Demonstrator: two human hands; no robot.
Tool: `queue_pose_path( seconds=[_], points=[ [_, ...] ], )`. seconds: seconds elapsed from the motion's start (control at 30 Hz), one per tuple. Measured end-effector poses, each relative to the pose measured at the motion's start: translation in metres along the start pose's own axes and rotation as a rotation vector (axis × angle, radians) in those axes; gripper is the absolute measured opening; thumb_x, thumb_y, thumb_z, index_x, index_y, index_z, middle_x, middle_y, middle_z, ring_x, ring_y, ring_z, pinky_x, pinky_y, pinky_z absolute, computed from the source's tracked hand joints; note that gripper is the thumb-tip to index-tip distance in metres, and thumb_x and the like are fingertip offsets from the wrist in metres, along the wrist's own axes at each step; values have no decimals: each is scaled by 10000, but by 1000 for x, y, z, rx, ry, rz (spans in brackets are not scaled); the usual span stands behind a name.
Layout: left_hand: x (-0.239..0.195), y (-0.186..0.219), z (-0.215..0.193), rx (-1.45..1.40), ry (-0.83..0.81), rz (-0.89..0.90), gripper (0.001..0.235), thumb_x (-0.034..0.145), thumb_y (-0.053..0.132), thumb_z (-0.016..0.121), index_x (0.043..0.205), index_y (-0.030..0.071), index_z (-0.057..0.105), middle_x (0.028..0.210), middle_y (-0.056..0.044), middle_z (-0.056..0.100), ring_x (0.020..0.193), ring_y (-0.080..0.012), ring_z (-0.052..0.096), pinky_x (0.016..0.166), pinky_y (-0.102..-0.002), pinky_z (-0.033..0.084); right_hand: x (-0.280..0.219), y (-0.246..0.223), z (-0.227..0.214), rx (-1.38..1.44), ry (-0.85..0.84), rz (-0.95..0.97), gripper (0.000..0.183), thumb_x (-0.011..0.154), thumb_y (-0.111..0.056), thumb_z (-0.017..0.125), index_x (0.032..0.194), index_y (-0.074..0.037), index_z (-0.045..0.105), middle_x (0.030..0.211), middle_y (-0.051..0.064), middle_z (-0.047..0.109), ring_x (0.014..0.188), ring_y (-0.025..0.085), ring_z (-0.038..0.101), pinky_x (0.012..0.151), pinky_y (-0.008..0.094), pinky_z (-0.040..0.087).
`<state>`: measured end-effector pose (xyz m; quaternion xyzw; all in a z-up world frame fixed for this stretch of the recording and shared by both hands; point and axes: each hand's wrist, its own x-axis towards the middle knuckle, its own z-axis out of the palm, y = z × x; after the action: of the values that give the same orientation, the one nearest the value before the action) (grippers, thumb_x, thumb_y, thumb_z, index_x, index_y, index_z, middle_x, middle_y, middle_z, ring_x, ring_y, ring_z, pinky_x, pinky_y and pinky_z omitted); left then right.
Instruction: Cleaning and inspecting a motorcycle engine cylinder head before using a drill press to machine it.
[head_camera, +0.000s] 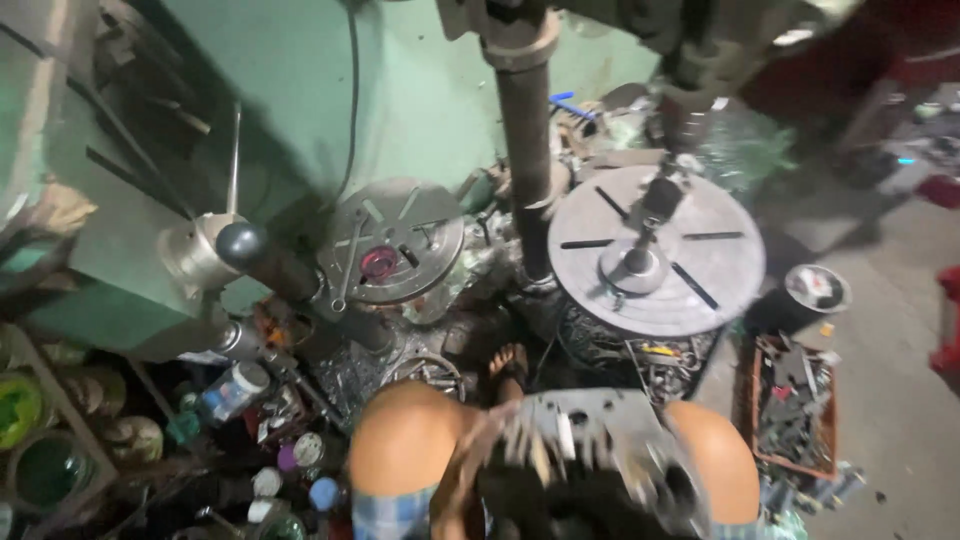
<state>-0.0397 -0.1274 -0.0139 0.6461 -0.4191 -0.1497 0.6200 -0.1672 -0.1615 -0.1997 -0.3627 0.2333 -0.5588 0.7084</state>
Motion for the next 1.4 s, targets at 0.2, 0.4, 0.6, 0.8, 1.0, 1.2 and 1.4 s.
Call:
queue_pose_path(
  seconds=[0.2,0.4,0.6,0.8,1.0,1.2,1.4],
  points=[
    [-15,-41,-18,-194,-92,-604,361,810,192,544,1149,77,593,1298,-34,504,1229,-118,422,1022,-266,301,21,19,43,129,11,285,551,723,-321,501,1148,28,478,1090,195,552,983,299,537,838,403,431],
    [26,6,-7,215,156,-317,705,726,579,476,1262,126,414,1298,-53,423,1065,-154,562,559,-212,568,72,0,96,184,16,476,457,776,-283,449,1116,16,508,1040,175,576,921,275,556,780,378,444],
    [25,-36,-35,27,498,-388,493,830,361,398,1214,65,489,1266,-84,510,1200,-170,440,1012,-304,309,105,-1,131,290,-166,570,484,816,-332,423,1154,9,487,1126,173,559,1020,284,540,878,403,436],
    [20,21,-84,566,236,-179,378,820,202,562,1159,38,530,1150,-172,531,1110,-371,489,920,-439,371,88,-29,189,51,43,783,880,665,-582,519,1351,-121,215,1303,240,134,1053,353,320,611,312,364],
    [23,38,-110,717,17,-162,426,792,277,580,1134,28,531,1083,-226,538,1040,-436,502,841,-496,413,82,-16,188,42,-81,817,787,630,-585,559,1252,-145,367,1251,237,134,819,222,310,470,168,250],
    [14,7,-105,213,117,-596,882,737,569,474,1335,-38,249,1312,-302,339,1221,-428,333,1003,-502,276,42,3,197,-112,-230,745,704,699,-440,502,1269,-62,332,1263,234,247,1063,291,271,808,367,158],
    [-14,-115,-85,-756,931,-725,665,763,298,648,1335,99,374,1366,-161,296,1232,-334,329,878,-487,372,63,53,171,-568,-644,394,482,829,-298,549,1121,83,504,1115,307,505,1126,346,438,934,479,324]
  ],
)
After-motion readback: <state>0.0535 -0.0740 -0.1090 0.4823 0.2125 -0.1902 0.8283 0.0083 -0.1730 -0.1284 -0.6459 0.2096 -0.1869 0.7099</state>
